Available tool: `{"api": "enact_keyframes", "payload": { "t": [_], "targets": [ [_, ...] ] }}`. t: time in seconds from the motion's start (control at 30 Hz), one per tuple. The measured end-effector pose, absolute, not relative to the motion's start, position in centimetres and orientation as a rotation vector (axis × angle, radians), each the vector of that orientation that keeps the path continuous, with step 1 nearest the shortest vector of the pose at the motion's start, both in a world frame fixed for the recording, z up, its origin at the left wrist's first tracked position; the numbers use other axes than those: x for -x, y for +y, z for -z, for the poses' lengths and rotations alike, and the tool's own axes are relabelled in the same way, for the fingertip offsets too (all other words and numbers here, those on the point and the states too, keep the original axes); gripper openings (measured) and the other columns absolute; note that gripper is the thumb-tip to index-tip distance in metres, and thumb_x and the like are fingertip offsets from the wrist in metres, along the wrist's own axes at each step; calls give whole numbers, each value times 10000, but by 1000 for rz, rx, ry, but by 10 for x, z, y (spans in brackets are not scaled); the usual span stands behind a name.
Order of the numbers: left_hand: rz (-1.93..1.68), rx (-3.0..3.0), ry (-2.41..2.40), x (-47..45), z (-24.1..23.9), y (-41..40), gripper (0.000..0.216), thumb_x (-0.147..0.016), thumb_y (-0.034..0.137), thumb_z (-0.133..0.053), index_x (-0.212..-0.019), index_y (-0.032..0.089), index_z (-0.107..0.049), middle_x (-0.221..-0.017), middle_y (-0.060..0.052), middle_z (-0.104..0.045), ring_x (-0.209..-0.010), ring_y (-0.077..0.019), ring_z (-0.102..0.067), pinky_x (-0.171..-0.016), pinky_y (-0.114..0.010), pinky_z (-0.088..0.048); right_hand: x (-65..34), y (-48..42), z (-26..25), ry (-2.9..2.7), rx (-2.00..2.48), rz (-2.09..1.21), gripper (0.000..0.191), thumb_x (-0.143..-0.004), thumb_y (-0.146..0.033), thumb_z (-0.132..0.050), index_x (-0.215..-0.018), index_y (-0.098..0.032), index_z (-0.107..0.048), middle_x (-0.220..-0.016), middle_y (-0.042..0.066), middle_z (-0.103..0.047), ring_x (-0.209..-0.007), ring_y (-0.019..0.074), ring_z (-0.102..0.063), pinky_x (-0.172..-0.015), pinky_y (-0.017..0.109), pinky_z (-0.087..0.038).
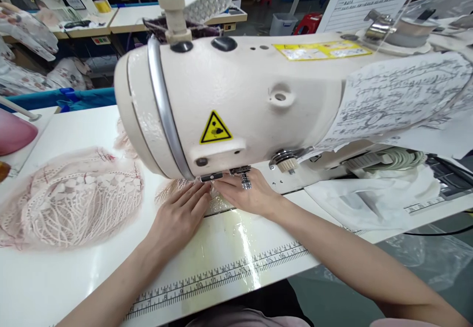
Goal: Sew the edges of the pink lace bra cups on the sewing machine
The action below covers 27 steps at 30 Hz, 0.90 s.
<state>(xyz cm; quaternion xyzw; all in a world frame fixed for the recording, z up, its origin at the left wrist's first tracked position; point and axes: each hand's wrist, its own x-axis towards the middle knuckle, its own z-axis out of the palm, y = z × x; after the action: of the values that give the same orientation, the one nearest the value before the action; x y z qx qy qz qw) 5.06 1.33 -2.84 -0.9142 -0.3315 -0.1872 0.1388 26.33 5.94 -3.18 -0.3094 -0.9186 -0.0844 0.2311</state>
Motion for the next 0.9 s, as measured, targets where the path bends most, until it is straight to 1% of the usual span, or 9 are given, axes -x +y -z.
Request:
{"api": "enact_keyframes", "payload": {
  "t": [0.13, 0.3, 0.43, 0.53, 0.6, 0.67, 0.83, 0.9],
  "targets": [
    [523, 2654, -998, -50, 25, 14, 202, -925, 135, -477, -1034, 104, -644, -1221, -105, -669, -1164, -232, -617, -980, -367, -544, -261, 58, 32, -2584, 832, 317, 251, -879, -59, -446, -831, -196, -650, -955, -15, -716, -687, 105, -562, -540, 284, -318],
    [504, 2654, -1040, -47, 21, 16, 273, -889, 81, -426, -1044, 94, -650, -1195, -113, -682, -1122, -229, -642, -943, -368, -566, -257, 51, 35, -2501, 807, 411, 256, -884, -34, -442, -860, -197, -638, -952, -43, -712, -741, 100, -584, -526, 297, -292],
    [495, 2643, -1080, -43, 21, 18, 300, -861, 65, -428, -1051, 84, -659, -1179, -119, -687, -1086, -236, -660, -912, -371, -580, -254, 46, 37, -2459, 816, 466, 260, -873, -14, -454, -917, -194, -636, -971, -23, -703, -846, 106, -582, -552, 279, -318],
    [495, 2627, -1116, -41, 21, 20, 314, -864, 68, -425, -1080, 76, -654, -1162, -115, -695, -1053, -241, -675, -872, -373, -595, -250, 47, 40, -2456, 741, 454, 227, -884, -31, -470, -935, -187, -627, -939, -15, -698, -824, 95, -575, -586, 253, -388],
    [528, 2617, -1116, -40, 20, 20, 325, -872, 77, -424, -1114, 72, -641, -1146, -115, -702, -1034, -238, -683, -863, -368, -597, -248, 48, 42, -2438, 695, 437, 187, -910, -85, -485, -995, -178, -624, -893, -10, -697, -819, 101, -582, -663, 254, -454],
    [557, 2615, -1111, -40, 21, 20, 338, -876, 87, -424, -1146, 68, -627, -1135, -121, -706, -1028, -233, -686, -876, -363, -591, -246, 49, 42, -2433, 657, 434, 161, -925, -120, -493, -1008, -163, -624, -851, -6, -695, -836, 110, -594, -737, 262, -489],
    [548, 2661, -1160, -38, 23, 18, 314, -888, 125, -427, -1130, 81, -622, -1189, -128, -683, -1080, -239, -664, -927, -384, -565, -243, 48, 40, -2446, 554, 433, 159, -899, -68, -515, -861, -172, -631, -798, -23, -688, -879, 107, -616, -799, 249, -505],
    [561, 2675, -1186, -38, 24, 18, 315, -905, 161, -436, -1157, 77, -605, -1185, -134, -684, -1082, -242, -663, -924, -386, -564, -243, 47, 41, -2441, 550, 386, 139, -911, -111, -522, -851, -170, -633, -801, -18, -687, -892, 113, -620, -811, 259, -507]
  ]
}}
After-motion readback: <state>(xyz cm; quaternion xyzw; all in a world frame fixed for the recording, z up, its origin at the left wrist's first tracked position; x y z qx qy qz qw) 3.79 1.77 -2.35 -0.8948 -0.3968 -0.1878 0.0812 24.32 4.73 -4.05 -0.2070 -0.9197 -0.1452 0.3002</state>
